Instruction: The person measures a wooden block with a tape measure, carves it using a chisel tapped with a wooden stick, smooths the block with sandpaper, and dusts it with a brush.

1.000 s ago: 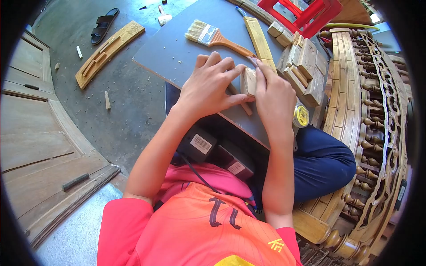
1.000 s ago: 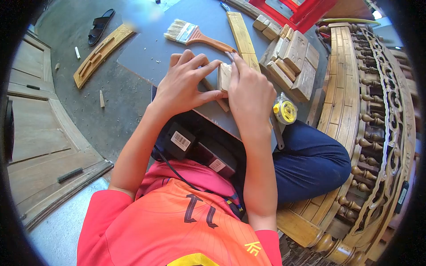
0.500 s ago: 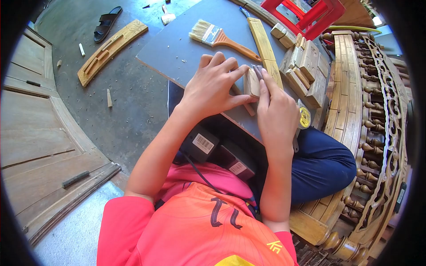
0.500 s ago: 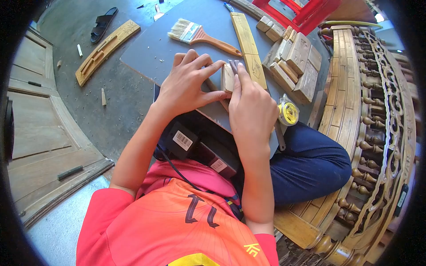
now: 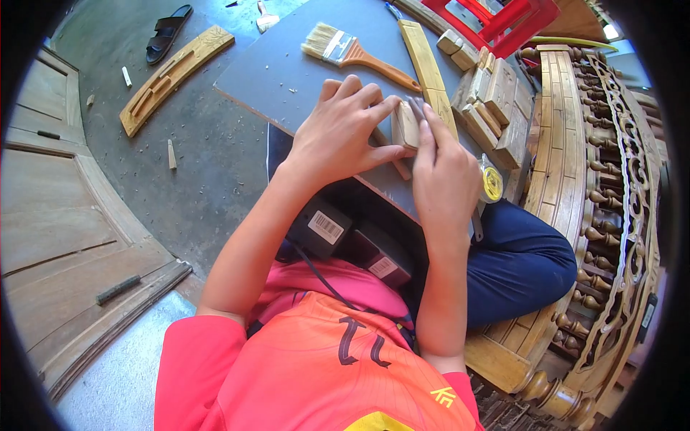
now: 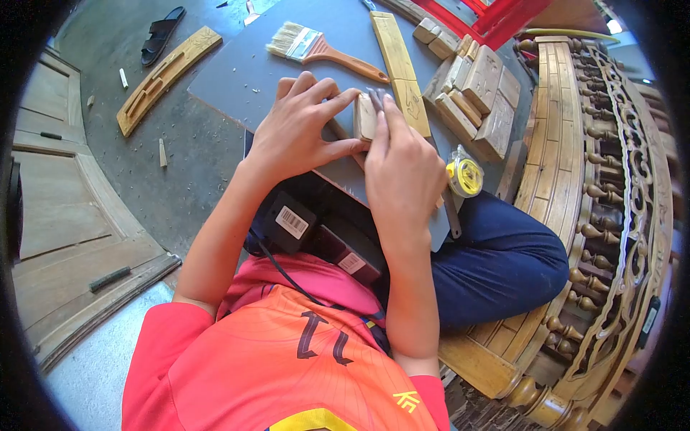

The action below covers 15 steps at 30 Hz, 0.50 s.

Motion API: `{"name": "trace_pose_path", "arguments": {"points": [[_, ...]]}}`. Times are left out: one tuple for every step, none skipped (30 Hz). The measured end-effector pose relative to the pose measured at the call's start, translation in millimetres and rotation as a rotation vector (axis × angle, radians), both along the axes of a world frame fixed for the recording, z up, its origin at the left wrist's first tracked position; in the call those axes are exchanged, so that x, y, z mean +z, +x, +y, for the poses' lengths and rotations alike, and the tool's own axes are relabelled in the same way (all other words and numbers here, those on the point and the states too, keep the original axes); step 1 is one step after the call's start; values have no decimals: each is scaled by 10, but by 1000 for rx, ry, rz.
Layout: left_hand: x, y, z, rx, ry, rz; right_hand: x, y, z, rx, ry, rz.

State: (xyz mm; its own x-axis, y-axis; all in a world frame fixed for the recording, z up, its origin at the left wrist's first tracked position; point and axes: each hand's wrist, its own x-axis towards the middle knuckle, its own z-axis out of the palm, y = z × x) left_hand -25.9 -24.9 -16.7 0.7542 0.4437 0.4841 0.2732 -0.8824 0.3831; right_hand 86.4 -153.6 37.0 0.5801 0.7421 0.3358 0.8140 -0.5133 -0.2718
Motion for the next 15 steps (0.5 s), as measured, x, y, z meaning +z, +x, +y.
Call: {"name": "trace_pose_path", "arguments": {"points": [[-10,-3,-1,1,17,-7,-8,27,46,5,-23,-15],[-7,5,5,3,38,-15,-21,83,155,9,-43,-32],[-2,12,7,2,36,-11,-20,122,235,17,-62,-48],[-2,8,4,3,32,-4,3,130,270,-4,-83,-23],[0,1,3,5,26,3,29,126,299,-24,-106,2],[7,-3,3,-1,36,1,42,122,312,-43,-131,27],[11,-7,0,-7,44,-2,29,115,272,-38,-102,11],[9,-12,-8,-10,48,-7,5,101,185,-31,-76,-6],[13,-12,-11,-10,47,-4,-11,80,109,-21,-51,-23],[21,-11,-13,-9,44,0,11,41,44,-29,-63,-7],[16,-12,-13,-10,43,6,62,0,-14,-37,-74,9],[-1,-13,-11,1,51,-2,87,-21,-43,-48,-81,26],[-14,-5,-8,8,62,-10,80,-8,-22,-40,-82,25],[-14,8,-8,12,76,-20,72,29,39,-35,-80,23],[-5,12,-11,10,69,-14,67,76,101,-32,-76,21]]}}
